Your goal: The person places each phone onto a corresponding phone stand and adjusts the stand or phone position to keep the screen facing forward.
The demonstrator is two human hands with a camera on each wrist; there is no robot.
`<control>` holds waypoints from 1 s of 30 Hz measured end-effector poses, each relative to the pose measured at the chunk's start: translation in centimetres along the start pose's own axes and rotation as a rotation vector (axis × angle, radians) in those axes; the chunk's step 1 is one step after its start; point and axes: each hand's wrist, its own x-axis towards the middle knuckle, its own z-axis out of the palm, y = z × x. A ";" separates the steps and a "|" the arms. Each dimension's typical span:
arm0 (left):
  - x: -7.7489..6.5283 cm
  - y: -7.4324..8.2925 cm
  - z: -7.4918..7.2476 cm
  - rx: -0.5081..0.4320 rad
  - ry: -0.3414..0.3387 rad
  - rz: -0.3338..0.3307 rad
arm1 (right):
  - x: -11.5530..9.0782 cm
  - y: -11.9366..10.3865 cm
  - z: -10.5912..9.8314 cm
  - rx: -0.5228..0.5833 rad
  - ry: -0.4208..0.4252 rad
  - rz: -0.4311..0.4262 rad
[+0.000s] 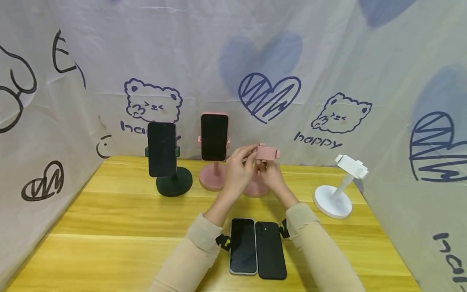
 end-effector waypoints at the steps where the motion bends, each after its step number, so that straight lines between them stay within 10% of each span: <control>1: 0.0 0.0 0.1 -0.026 0.001 -0.026 | 0.0 0.1 0.0 -0.004 0.008 -0.006; 9: -0.5 -0.7 0.1 -0.218 -0.014 -0.227 | -0.4 -0.2 0.2 -0.030 0.040 -0.052; 30: 0.2 -1.0 -0.4 -0.157 -0.039 -0.165 | -1.4 -1.3 -2.3 0.076 -0.059 -0.018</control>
